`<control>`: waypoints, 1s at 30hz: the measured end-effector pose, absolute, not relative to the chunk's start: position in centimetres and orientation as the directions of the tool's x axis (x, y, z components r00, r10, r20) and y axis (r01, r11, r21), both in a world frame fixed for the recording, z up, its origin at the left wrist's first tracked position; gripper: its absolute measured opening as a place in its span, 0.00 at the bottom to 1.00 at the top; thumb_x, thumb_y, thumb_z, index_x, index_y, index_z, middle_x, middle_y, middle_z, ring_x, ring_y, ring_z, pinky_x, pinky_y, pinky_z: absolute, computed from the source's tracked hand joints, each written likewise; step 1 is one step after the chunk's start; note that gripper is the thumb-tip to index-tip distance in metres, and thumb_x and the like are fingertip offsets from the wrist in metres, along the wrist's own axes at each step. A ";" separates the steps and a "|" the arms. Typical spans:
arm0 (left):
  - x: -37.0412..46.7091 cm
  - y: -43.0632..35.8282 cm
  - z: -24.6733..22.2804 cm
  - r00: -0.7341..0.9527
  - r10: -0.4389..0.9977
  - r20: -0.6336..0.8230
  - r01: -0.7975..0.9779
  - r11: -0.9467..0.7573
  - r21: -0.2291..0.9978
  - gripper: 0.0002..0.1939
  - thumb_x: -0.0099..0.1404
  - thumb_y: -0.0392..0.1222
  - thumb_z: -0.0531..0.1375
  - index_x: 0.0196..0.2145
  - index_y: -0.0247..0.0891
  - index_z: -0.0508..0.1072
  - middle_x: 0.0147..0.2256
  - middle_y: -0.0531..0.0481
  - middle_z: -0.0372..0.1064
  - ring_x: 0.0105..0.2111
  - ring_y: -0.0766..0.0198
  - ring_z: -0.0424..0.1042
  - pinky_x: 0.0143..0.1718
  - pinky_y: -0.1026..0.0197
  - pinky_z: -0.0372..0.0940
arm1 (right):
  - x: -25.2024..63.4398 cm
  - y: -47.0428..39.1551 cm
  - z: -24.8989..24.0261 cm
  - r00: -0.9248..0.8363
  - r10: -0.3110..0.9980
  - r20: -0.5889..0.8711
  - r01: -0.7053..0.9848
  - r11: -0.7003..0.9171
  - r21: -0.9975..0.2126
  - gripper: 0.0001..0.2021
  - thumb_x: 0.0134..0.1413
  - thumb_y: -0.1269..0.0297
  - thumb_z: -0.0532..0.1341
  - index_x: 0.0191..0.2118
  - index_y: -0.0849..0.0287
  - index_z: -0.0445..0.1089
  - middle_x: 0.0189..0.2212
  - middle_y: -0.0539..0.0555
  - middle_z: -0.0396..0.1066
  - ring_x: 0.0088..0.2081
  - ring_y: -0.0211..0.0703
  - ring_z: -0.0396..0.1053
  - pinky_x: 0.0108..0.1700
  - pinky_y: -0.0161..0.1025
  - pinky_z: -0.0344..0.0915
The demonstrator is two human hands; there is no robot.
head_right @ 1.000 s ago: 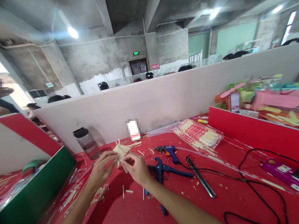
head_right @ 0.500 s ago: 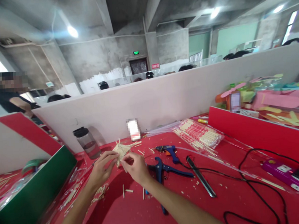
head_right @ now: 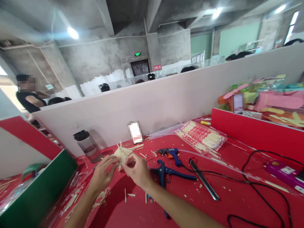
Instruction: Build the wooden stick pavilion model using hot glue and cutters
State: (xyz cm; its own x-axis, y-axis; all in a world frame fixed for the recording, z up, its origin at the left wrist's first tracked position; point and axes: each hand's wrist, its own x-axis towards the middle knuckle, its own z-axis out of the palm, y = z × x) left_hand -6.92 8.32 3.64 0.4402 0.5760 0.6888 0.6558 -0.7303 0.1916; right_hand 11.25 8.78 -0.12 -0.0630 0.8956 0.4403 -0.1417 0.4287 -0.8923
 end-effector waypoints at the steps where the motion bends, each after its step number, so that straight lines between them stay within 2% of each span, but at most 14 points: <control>1: -6.9 8.3 3.7 0.438 0.576 0.690 0.658 -0.729 0.191 0.09 0.71 0.35 0.55 0.45 0.41 0.74 0.41 0.44 0.74 0.44 0.58 0.73 0.46 0.57 0.69 | 11.2 8.8 -0.1 -0.058 0.897 0.439 -0.144 0.428 -0.893 0.07 0.49 0.66 0.65 0.29 0.55 0.65 0.23 0.47 0.71 0.26 0.40 0.72 0.30 0.35 0.68; 6: -6.8 8.1 3.8 0.438 0.582 0.685 0.659 -0.726 0.195 0.10 0.71 0.36 0.54 0.45 0.40 0.75 0.41 0.43 0.74 0.43 0.58 0.73 0.45 0.56 0.70 | 11.0 8.7 0.0 -0.046 0.897 0.440 -0.138 0.431 -0.892 0.06 0.49 0.66 0.65 0.29 0.55 0.65 0.24 0.48 0.71 0.27 0.41 0.73 0.31 0.35 0.68; 10: -7.1 8.0 4.1 0.478 0.585 0.655 0.656 -0.734 0.176 0.13 0.71 0.36 0.53 0.49 0.40 0.73 0.42 0.42 0.73 0.43 0.57 0.73 0.46 0.56 0.70 | 11.1 8.8 0.0 -0.049 0.901 0.432 -0.138 0.422 -0.896 0.07 0.48 0.67 0.65 0.29 0.55 0.64 0.24 0.47 0.72 0.27 0.41 0.73 0.31 0.35 0.68; 18: -7.8 7.2 6.5 0.675 0.581 0.455 0.613 -0.785 0.092 0.23 0.66 0.30 0.52 0.55 0.45 0.73 0.47 0.42 0.68 0.45 0.56 0.72 0.46 0.56 0.70 | 11.1 8.8 0.4 -0.093 0.906 0.413 -0.178 0.393 -0.902 0.08 0.48 0.66 0.65 0.29 0.54 0.63 0.20 0.45 0.69 0.22 0.39 0.70 0.28 0.34 0.68; 24: -8.1 6.9 7.2 0.696 0.602 0.392 0.633 -0.771 0.061 0.27 0.64 0.28 0.52 0.57 0.47 0.71 0.48 0.42 0.67 0.45 0.56 0.72 0.45 0.56 0.70 | 11.0 9.0 -0.1 -0.107 0.902 0.419 -0.170 0.398 -0.901 0.08 0.49 0.65 0.66 0.30 0.55 0.64 0.22 0.46 0.70 0.24 0.39 0.71 0.29 0.34 0.69; 30: -8.0 7.0 7.1 0.684 0.617 0.389 0.637 -0.765 0.094 0.24 0.67 0.29 0.51 0.56 0.47 0.72 0.47 0.43 0.68 0.43 0.59 0.72 0.42 0.60 0.69 | 11.3 9.2 -0.2 -0.169 0.913 0.371 -0.376 0.289 -0.881 0.06 0.53 0.64 0.63 0.32 0.55 0.64 0.25 0.48 0.73 0.24 0.39 0.72 0.28 0.35 0.69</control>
State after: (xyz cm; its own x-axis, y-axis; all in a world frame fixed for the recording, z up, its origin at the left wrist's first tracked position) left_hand -8.04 6.99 7.10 0.6840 0.6173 0.3886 0.6370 -0.7651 0.0941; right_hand 11.26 9.25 -0.22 -0.1693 0.9129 0.3714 -0.3760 0.2885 -0.8805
